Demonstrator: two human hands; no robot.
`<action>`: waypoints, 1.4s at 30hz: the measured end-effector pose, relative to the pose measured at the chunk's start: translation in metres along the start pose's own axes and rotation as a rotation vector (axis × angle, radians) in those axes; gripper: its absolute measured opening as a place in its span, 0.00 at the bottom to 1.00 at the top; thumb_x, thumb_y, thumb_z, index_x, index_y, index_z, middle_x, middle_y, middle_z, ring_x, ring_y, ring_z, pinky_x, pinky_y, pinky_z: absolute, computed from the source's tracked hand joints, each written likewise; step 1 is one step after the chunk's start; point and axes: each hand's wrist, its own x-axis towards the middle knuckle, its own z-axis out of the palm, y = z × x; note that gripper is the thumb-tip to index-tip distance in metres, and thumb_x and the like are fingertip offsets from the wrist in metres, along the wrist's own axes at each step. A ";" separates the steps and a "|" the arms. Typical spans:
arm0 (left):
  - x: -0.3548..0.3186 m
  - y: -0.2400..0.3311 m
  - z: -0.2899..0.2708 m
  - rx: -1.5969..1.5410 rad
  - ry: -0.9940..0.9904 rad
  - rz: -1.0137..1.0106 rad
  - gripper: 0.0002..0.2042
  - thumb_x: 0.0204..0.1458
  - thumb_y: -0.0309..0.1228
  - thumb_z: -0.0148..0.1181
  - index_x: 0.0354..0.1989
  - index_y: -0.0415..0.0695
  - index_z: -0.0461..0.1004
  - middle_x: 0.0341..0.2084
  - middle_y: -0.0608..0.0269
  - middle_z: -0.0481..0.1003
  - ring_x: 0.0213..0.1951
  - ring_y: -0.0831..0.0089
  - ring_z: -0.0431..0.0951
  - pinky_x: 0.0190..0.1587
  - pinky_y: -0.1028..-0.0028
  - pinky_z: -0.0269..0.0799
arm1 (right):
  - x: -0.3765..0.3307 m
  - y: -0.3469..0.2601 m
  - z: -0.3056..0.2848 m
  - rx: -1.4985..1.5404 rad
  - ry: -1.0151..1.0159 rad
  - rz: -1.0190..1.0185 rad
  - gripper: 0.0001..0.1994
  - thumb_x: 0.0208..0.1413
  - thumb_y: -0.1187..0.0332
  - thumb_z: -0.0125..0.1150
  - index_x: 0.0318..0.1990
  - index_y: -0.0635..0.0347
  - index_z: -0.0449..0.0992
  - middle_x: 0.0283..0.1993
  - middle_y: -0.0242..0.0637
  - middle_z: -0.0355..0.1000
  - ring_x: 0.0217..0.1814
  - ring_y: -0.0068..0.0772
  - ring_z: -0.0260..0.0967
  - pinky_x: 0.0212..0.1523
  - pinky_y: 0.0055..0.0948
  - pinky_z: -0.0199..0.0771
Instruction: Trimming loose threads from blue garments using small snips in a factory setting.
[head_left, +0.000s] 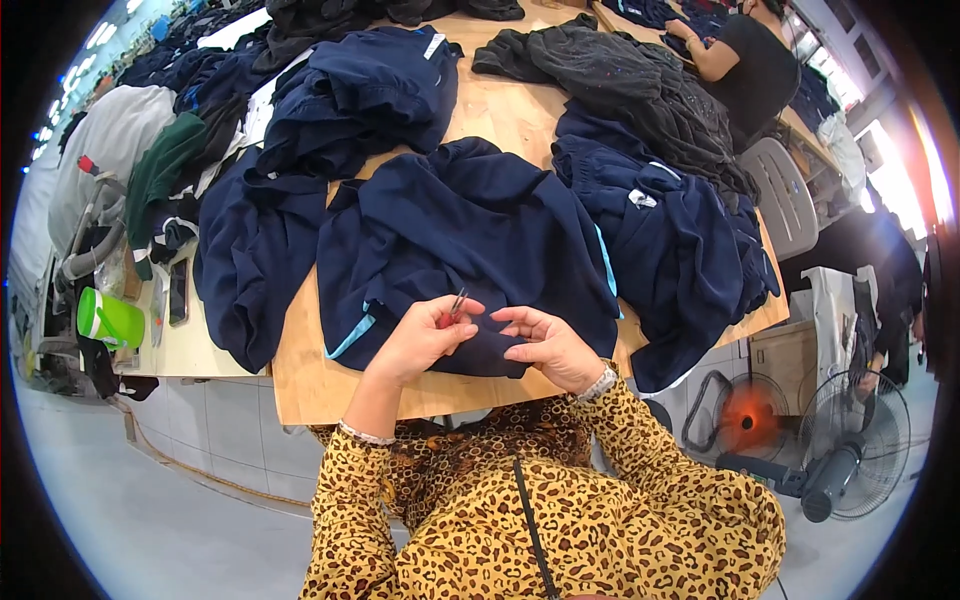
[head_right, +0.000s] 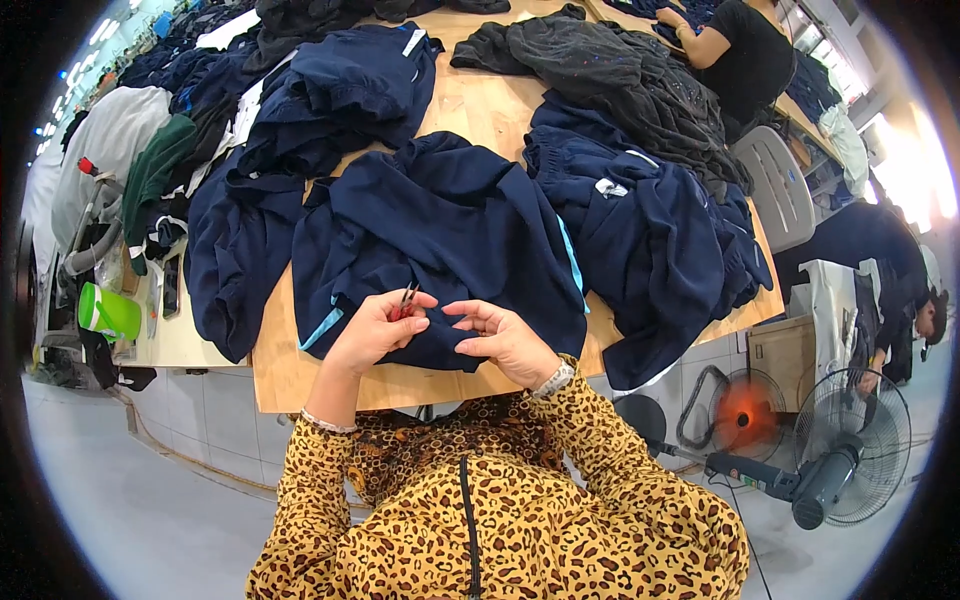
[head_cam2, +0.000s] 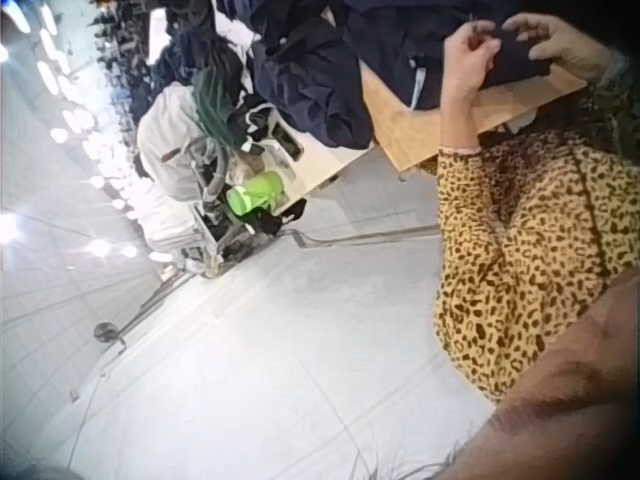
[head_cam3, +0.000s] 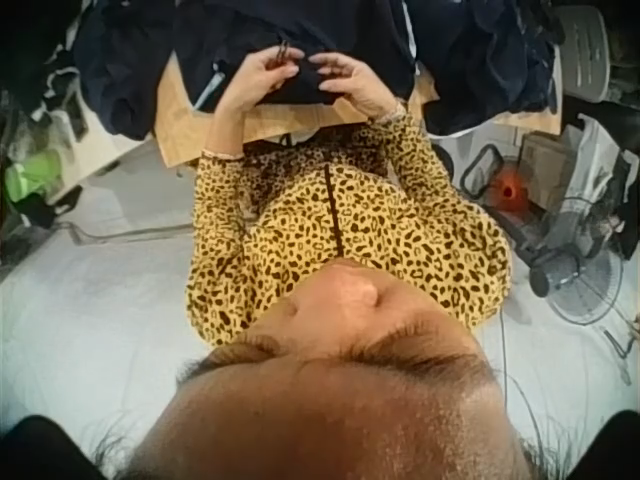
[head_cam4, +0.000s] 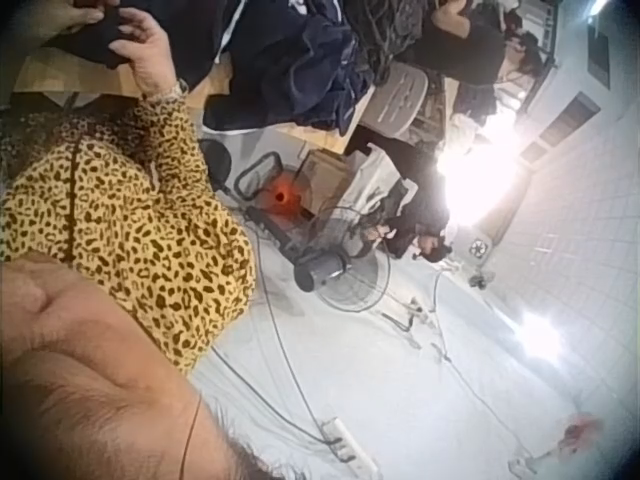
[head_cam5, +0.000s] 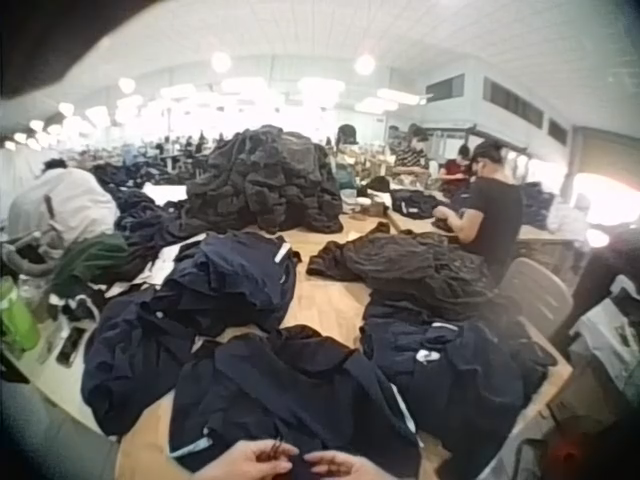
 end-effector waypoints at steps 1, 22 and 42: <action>0.001 0.000 0.001 0.010 0.015 0.002 0.11 0.51 0.24 0.58 0.44 0.38 0.72 0.21 0.76 0.68 0.20 0.89 0.63 0.22 0.86 0.58 | 0.001 0.002 -0.002 0.061 -0.007 0.014 0.24 0.48 0.82 0.59 0.55 0.62 0.65 0.44 0.33 0.70 0.44 0.21 0.69 0.45 0.20 0.71; 0.008 -0.020 0.017 0.330 0.243 0.255 0.07 0.52 0.25 0.57 0.38 0.38 0.74 0.27 0.69 0.70 0.21 0.85 0.67 0.24 0.82 0.64 | 0.005 0.010 0.003 0.426 0.156 0.079 0.21 0.50 0.79 0.59 0.54 0.60 0.67 0.38 0.27 0.72 0.41 0.17 0.70 0.46 0.17 0.69; -0.008 -0.024 0.037 0.068 0.450 0.243 0.06 0.53 0.28 0.59 0.30 0.37 0.75 0.20 0.70 0.71 0.20 0.86 0.66 0.21 0.84 0.60 | 0.003 0.016 0.018 0.526 0.265 -0.060 0.21 0.51 0.81 0.58 0.53 0.65 0.66 0.38 0.33 0.73 0.42 0.20 0.71 0.48 0.17 0.69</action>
